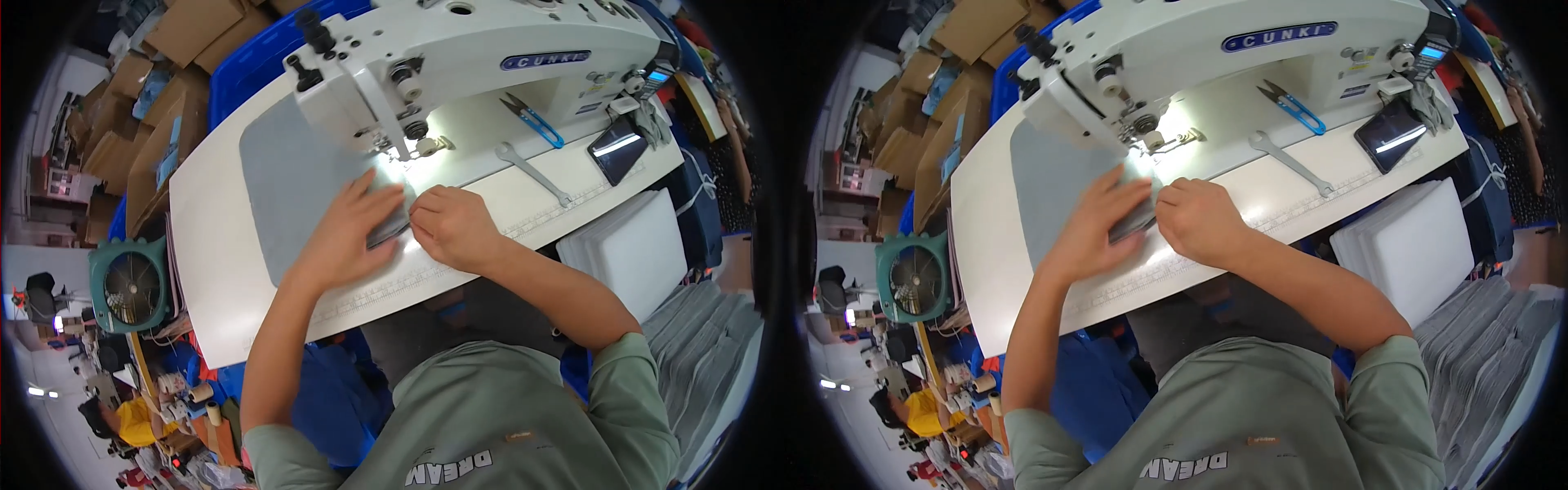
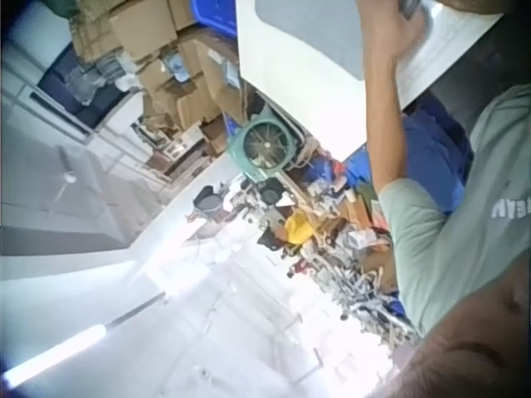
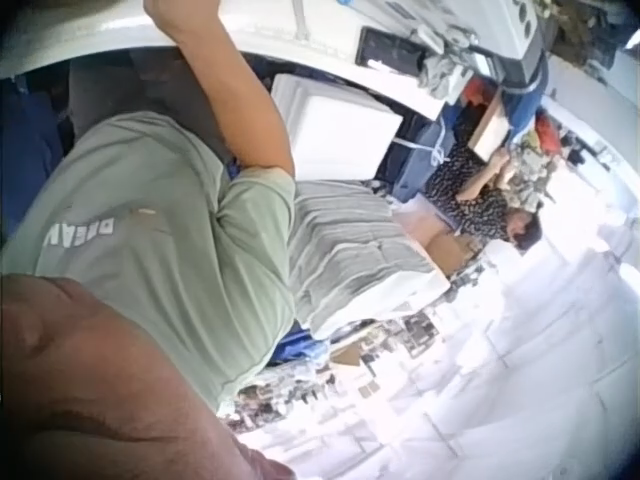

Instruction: Sewing fabric and padding together to assemble protective laptop or tablet sleeves using an industrial sewing machine.

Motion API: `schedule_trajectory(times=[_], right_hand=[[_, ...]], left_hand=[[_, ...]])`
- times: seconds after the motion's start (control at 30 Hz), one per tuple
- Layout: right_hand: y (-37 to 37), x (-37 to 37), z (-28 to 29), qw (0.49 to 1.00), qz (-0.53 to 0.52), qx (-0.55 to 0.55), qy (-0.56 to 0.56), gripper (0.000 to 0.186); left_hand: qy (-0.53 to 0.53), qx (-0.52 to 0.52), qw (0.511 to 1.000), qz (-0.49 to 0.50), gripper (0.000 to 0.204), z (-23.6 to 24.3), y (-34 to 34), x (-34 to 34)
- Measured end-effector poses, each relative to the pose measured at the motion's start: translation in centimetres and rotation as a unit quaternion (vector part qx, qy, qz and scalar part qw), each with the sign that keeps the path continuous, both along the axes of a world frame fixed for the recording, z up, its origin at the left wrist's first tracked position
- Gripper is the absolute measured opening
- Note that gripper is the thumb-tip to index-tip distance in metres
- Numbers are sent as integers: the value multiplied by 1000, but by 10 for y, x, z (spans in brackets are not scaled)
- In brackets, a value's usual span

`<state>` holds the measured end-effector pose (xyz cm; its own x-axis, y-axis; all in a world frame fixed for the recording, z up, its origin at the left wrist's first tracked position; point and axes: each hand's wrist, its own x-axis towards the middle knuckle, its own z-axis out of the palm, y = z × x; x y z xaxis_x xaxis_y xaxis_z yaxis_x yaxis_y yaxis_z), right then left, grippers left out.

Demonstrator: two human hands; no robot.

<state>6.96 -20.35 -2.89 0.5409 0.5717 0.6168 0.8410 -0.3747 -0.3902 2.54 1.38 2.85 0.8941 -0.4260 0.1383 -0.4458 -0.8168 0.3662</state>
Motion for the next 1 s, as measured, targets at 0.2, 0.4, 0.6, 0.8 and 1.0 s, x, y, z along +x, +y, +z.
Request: schedule_trajectory(times=[0.2, 0.4, 0.6, 0.8, 1.0], right_hand=[[5, 5, 2, 1000, 6, -10, -12, 8], [13, 39, -2, 999, 10, -34, -39, 5], [17, 39, 4, 997, -17, -46, -57, 13], [19, 40, 7, 991, -42, -123, -11, 26], [19, 39, 2, 987, -66, -141, -27, 27]], left_hand=[[-33, 96, 994, -27, 61, -11, 11, 1], [-81, 84, 993, -20, 61, -24, 23, 32], [-113, 88, 987, -77, 51, -23, 56, 36], [-100, 88, 988, -80, 48, -26, 59, 42], [-91, 109, 988, -60, 47, -24, 55, 40]])
